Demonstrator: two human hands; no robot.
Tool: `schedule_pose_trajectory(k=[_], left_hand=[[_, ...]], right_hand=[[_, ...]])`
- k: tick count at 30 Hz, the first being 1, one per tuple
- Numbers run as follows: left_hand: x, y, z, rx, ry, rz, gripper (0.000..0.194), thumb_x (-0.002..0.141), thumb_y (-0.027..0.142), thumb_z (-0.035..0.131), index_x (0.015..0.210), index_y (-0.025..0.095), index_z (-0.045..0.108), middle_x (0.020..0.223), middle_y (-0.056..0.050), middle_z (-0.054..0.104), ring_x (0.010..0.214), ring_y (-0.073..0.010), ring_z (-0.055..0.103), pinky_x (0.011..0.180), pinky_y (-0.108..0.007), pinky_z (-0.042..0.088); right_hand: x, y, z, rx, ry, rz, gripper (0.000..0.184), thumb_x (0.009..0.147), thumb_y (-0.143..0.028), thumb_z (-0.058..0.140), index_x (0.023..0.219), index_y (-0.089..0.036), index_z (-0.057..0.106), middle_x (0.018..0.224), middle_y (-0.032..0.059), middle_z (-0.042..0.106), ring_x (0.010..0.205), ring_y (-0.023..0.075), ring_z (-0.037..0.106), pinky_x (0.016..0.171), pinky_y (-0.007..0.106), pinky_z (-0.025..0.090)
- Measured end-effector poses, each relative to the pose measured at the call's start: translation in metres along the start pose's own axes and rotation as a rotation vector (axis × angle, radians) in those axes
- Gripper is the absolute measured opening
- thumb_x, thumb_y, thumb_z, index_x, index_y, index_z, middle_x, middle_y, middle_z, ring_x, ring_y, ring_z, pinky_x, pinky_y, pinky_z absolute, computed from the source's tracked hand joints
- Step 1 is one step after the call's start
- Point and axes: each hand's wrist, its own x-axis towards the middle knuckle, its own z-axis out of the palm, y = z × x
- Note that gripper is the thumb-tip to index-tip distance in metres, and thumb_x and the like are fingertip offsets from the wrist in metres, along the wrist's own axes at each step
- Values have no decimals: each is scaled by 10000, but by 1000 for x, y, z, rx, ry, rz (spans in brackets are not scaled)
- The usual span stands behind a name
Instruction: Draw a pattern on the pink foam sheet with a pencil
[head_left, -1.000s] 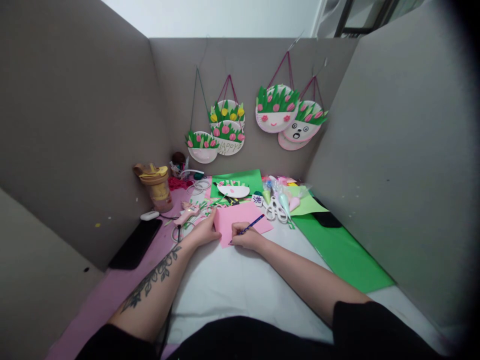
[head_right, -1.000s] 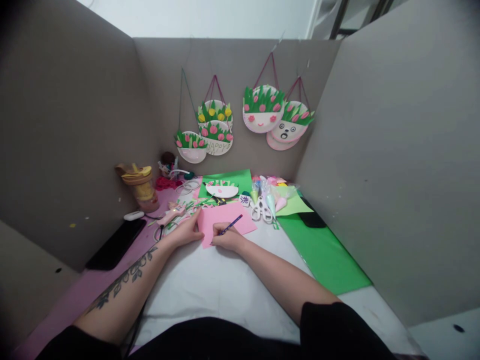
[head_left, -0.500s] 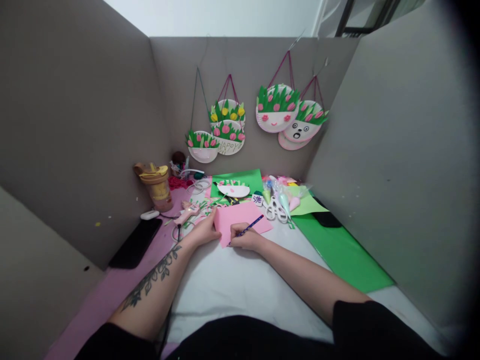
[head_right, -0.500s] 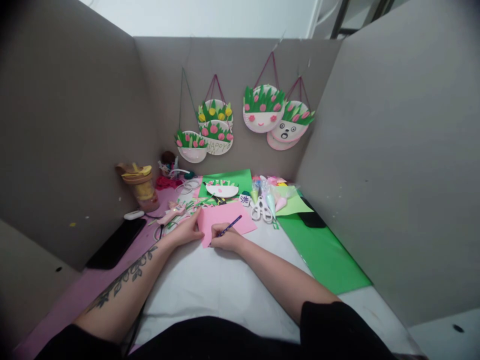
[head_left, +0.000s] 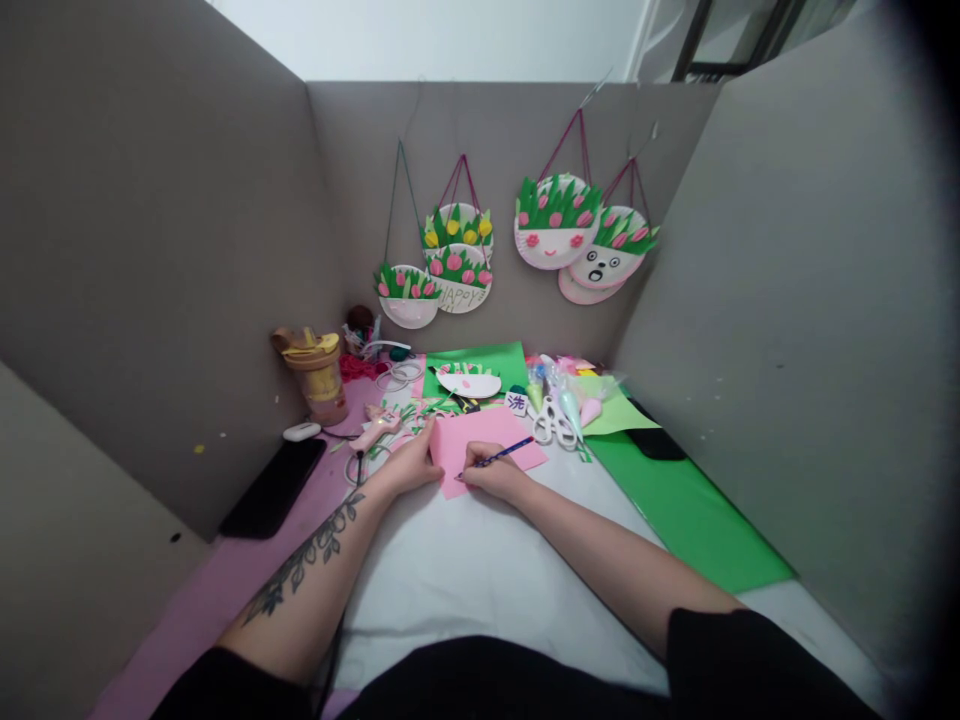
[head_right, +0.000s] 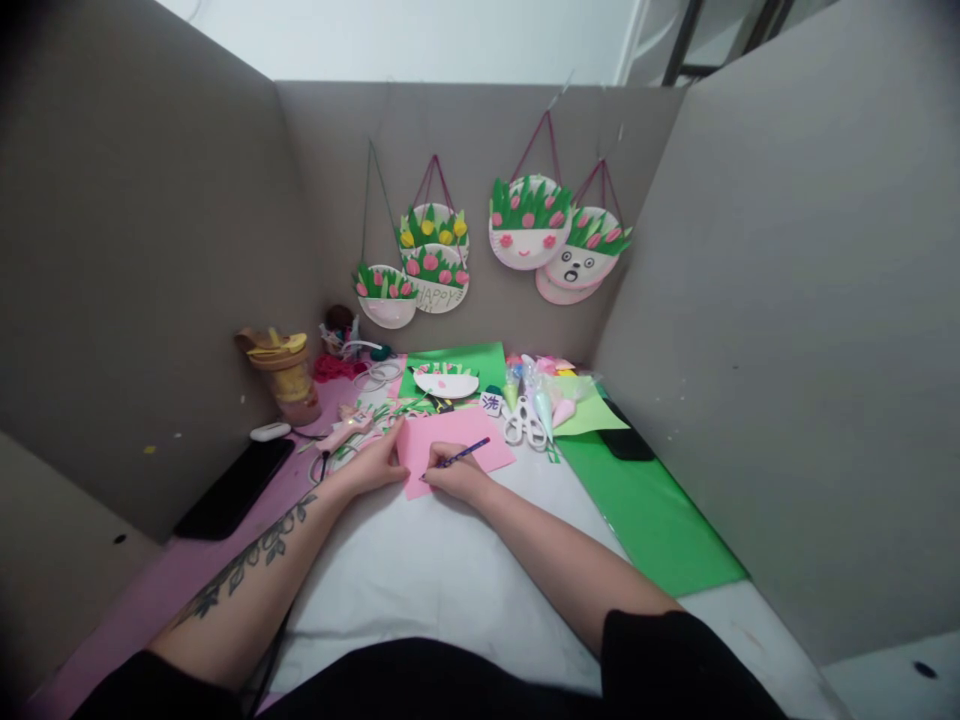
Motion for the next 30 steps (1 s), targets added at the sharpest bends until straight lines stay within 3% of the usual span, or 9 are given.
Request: schedule_pose_trajectory(k=[4,10,30], left_hand=[[1,-3,2,-13,13,8,990,663,257,607,1493,96,91,1385,-173,459,1021,-249,582,791,-274,431],[2,-6,4,22,8,-12,1005,669,285,617,1495,100,75,1203,-151,596,898,-238,612,722,-272,422],[-1,2,0,23,-6,-26,999,677,270,598,1494,79,56,1142,-148,618,886,-235,604,688,-269,420]], right_hand=[[1,1,0,-6,-3,-7,146,623,-151,666,583,-166,526,551,-48,534,535,94,459,507,204,333],[2,4,0,10,-13,21,163,605,-142,667,567,-168,511,528,-55,515,524,93,449,492,200,322],[4,5,0,105,-25,77,174,575,-147,672,566,-173,501,504,-52,527,499,100,468,494,207,339]])
